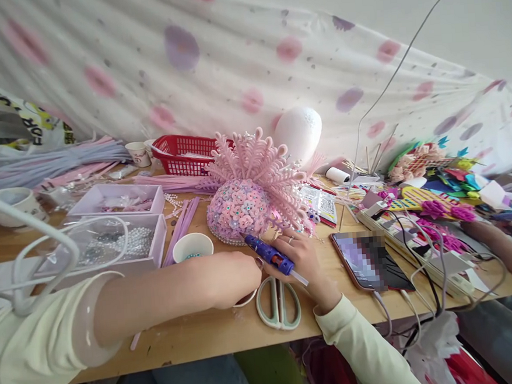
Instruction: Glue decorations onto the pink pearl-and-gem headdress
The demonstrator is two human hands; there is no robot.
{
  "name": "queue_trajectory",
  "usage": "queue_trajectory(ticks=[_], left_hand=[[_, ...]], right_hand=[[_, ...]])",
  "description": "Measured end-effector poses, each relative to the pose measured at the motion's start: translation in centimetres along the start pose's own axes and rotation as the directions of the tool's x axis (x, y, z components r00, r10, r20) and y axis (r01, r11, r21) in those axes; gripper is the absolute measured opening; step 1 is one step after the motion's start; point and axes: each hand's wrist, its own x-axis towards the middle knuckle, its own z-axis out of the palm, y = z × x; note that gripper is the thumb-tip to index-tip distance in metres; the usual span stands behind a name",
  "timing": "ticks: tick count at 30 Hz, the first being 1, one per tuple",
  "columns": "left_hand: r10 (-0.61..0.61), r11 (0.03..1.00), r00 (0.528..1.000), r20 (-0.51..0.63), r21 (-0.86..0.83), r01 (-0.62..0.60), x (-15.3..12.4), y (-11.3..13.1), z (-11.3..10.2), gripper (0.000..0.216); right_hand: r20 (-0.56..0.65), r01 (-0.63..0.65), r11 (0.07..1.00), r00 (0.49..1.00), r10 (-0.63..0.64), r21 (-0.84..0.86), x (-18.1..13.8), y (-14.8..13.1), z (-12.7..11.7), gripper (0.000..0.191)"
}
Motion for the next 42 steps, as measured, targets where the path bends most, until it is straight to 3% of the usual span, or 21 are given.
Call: queue_trajectory(ticks=[7, 10, 14, 18, 27, 30, 34, 38, 42], left_hand=[[0.011, 0.966, 0.992, -0.124, -0.256, -0.043, -3.2, -1.9, -1.6, 0.021], [-0.119, 0.947, 0.965, -0.235, -0.318, 0.039, -4.9, -4.5, -1.9, 0.016], [-0.332, 0.908, 0.881, -0.337, -0.366, 0.203, -6.1, -8.0, -1.8, 0.027], [-0.416, 0.875, 0.829, -0.375, -0.414, 0.252, -5.9, -9.2, -1.1, 0.034], [-0.387, 0.868, 0.739, -0.552, -0.488, 0.090, -4.8, -9.6, 0.0, 0.026], [-0.414, 0.839, 0.737, -0.534, -0.537, 0.082, -4.0, -9.5, 0.2, 0.025], [-0.389, 0.859, 0.772, -0.503, -0.500, 0.107, -2.7, -8.9, 0.5, 0.018], [-0.314, 0.943, 0.824, -0.472, -0.257, 0.212, -1.3, -7.9, 0.5, 0.014], [-0.333, 0.934, 0.858, -0.392, -0.010, 0.358, 0.0, -6.4, 0.2, 0.021]], right_hand=[[0.049, -0.026, 1.000, 0.998, 0.026, 0.005, -0.1, 0.0, 0.1, 0.021], [0.044, -0.024, 1.000, 0.999, 0.024, -0.002, -0.1, 0.1, 0.2, 0.021], [0.043, 0.017, 1.000, 0.999, -0.017, -0.011, 0.1, 0.2, 0.3, 0.024], [0.050, 0.023, 1.000, 0.999, -0.022, -0.018, 0.1, 0.2, 0.2, 0.027], [0.031, 0.074, 0.996, 0.997, -0.073, -0.042, 0.1, 0.4, 0.3, 0.021], [0.005, 0.097, 0.995, 0.995, -0.097, -0.035, 0.0, 0.5, 0.2, 0.018], [-0.027, 0.097, 0.995, 0.995, -0.097, 0.003, -0.7, 0.8, 0.0, 0.018], [-0.086, 0.080, 0.996, 0.993, -0.076, 0.042, -1.3, 1.0, -0.3, 0.014], [-0.121, 0.035, 0.997, 0.992, -0.026, 0.070, -1.4, 1.0, -0.7, 0.015]])
